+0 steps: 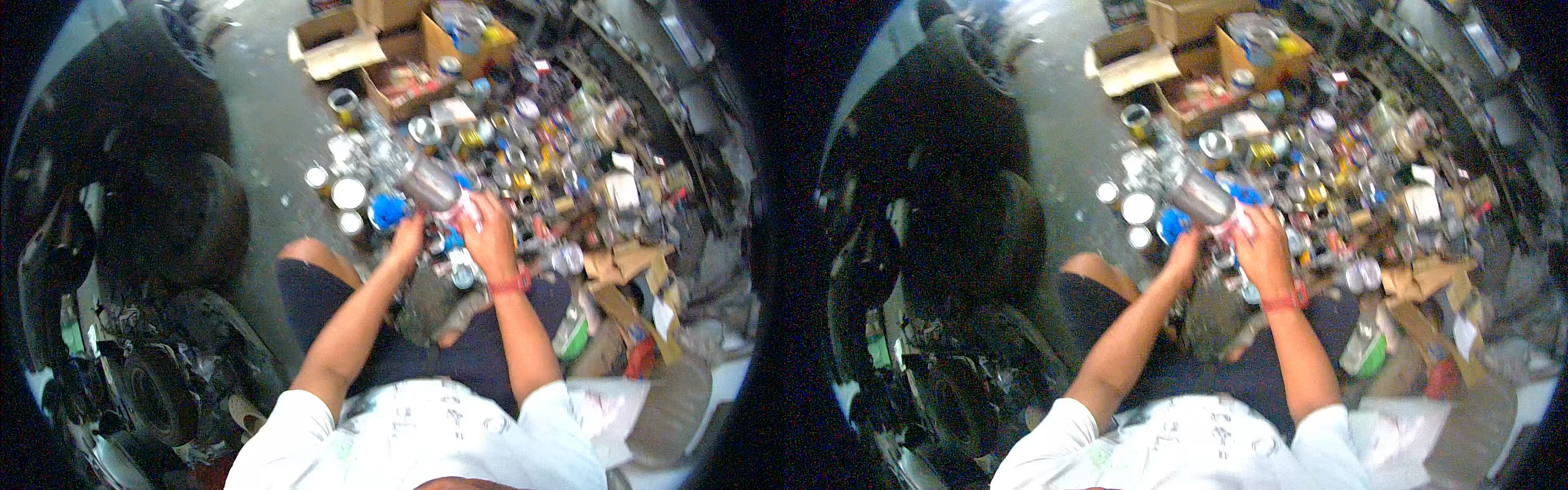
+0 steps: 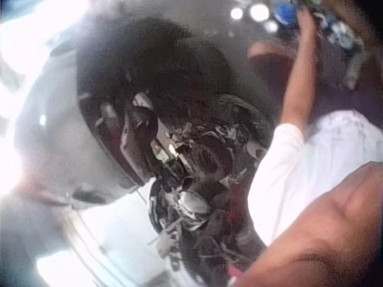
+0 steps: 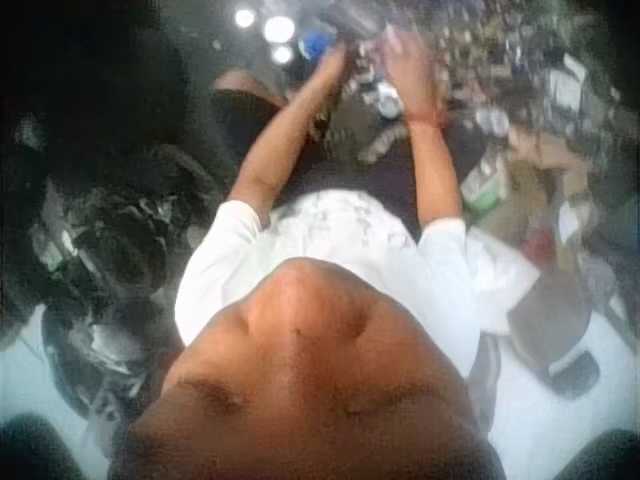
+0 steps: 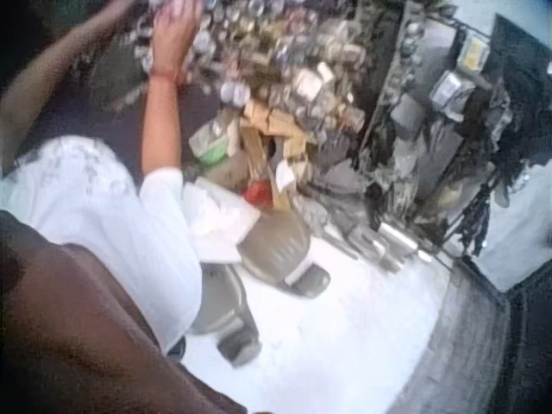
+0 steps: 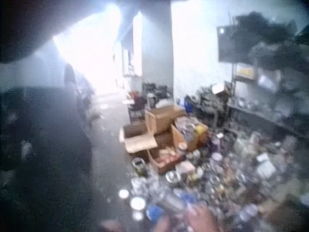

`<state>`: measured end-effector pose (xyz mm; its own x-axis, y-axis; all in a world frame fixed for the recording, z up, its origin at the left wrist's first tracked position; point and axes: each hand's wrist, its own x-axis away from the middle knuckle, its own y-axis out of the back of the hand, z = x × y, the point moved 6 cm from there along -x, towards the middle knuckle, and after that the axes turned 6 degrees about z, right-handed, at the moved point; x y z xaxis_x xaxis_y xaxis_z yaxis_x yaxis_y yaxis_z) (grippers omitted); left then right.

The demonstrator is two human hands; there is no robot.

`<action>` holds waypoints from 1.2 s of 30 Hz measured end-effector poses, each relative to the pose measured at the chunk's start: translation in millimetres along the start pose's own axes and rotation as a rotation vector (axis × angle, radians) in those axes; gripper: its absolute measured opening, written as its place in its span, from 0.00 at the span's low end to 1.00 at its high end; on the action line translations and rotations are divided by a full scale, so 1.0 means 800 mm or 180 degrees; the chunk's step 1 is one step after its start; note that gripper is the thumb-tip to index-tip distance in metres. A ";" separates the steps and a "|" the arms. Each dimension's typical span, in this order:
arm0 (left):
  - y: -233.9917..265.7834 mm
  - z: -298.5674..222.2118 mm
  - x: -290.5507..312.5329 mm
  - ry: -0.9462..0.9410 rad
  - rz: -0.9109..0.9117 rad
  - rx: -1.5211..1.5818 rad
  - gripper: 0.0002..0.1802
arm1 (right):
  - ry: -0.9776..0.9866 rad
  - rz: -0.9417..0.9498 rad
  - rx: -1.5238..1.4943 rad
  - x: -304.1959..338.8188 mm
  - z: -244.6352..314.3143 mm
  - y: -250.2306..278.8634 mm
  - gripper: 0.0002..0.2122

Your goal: The person sits on the floor and wipes the exterior of several small metal paint cans using a white cloth and a pink rag. They handle the cans one at a time, rotating them to clean different sides before placing them back on the floor.

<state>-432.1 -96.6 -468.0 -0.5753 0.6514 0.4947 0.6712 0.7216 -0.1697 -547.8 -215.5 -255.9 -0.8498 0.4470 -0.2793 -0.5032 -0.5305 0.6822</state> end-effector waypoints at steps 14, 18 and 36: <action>-0.035 -0.055 0.041 -0.0070 0.0562 0.0461 0.40 | -0.0807 -0.0119 -0.1319 0.012 -0.085 -0.002 0.15; -0.017 -0.052 0.030 -0.0131 0.0457 0.0371 0.45 | -0.0452 0.0136 -0.0015 -0.004 -0.018 0.008 0.15; 0.014 -0.063 0.042 -0.1596 0.0545 -0.1332 0.19 | -0.1568 0.1507 -0.2294 0.054 -0.139 0.025 0.14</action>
<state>-420.4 -78.4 -410.7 -0.5244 0.8513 0.0177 0.8386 0.5128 0.1839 -612.1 -287.3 -329.5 -0.9099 0.2386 0.3393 -0.2426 -0.9696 0.0312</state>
